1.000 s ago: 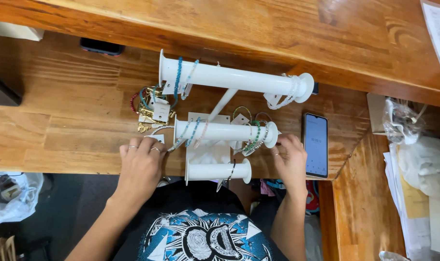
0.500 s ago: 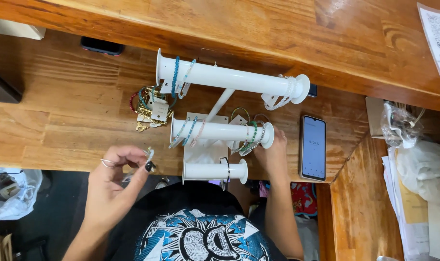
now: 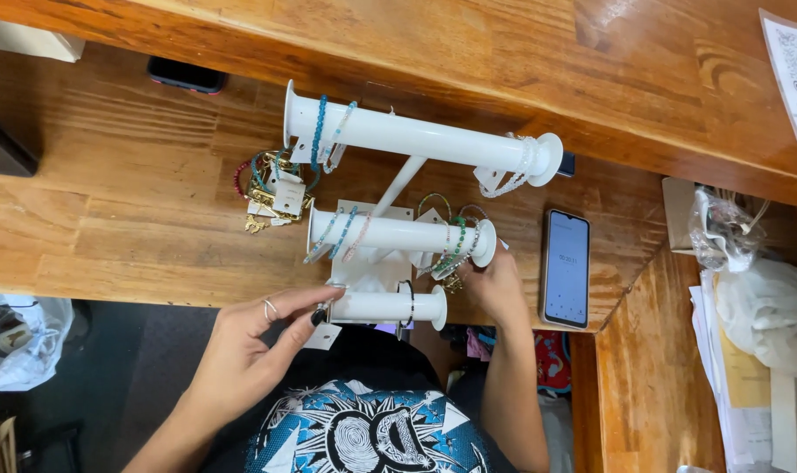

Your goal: Organizing and placing various bracelets onto a three-tiered jewelry display stand on a wooden counter.

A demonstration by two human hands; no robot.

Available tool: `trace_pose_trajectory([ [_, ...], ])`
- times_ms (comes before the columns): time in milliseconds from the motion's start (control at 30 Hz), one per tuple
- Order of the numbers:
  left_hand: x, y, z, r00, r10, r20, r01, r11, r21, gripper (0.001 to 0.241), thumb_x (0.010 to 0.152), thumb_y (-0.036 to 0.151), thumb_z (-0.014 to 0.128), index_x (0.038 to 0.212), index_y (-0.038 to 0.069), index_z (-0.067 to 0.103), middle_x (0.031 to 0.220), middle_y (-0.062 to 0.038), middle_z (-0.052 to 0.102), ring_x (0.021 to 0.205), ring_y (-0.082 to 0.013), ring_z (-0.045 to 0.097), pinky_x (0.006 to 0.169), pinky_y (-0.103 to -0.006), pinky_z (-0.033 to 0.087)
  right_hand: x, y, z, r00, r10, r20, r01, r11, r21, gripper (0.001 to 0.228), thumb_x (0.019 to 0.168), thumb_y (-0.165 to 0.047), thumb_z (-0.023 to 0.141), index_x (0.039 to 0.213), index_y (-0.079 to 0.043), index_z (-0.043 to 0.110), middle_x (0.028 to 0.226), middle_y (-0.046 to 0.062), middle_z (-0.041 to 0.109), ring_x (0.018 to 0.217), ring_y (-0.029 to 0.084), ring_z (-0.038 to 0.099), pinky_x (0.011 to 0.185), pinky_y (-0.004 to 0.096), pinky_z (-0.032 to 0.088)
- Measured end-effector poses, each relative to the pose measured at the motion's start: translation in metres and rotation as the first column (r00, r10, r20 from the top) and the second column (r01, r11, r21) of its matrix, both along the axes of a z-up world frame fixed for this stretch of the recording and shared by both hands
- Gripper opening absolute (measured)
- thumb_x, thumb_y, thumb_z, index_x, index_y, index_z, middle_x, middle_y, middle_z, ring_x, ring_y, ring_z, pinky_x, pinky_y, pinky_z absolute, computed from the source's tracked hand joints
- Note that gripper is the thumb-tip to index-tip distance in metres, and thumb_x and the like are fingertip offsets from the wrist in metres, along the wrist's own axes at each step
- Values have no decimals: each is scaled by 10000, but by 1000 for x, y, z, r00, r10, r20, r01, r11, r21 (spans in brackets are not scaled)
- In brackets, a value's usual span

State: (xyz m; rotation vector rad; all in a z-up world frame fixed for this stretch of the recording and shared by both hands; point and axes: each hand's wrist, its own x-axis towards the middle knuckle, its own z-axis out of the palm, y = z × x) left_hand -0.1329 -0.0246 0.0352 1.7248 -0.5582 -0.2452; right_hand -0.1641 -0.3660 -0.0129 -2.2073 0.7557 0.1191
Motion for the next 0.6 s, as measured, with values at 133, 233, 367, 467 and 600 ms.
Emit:
trace_pose_trajectory([
  [133,2,1,5,993,-80,87,74,995,72,380,996,218,522,1328,117,678,1293,-78,764,1206,-208,739,993,-320,567,-27,-5,6,972,-79,223,3,947,321,455,852,-76,689,1303,-82,634,1189,60,700,1060,181,654,918,339,540],
  [233,2,2,4,985,-124,118,100,977,190,448,964,97,495,1389,145,627,1293,-84,759,1099,-214,771,891,-317,581,-48,-9,1,904,11,427,-202,892,405,179,918,-98,651,1089,-136,616,979,-11,590,911,114,534,837,267,407],
  [367,5,0,10,946,-209,249,154,963,223,425,971,28,512,1380,103,596,1365,-124,695,1203,-271,704,981,-361,559,-60,8,14,865,-118,487,-254,735,629,172,935,-41,607,1096,-65,553,936,114,668,865,198,675,770,306,524],
  [467,7,2,20,922,-275,275,202,943,265,416,977,28,495,1380,87,578,1387,-112,679,1271,-284,661,947,-388,570,-68,22,29,851,-107,514,-253,775,579,170,954,-67,651,1106,-61,575,967,117,703,944,220,725,779,302,552],
  [600,12,4,25,880,-394,267,238,849,471,525,920,41,478,1433,139,525,1347,-89,690,1041,-369,709,681,-501,584,-69,42,48,818,56,572,-265,920,289,193,930,-38,684,1116,-66,641,992,40,665,845,114,600,710,236,527],
])
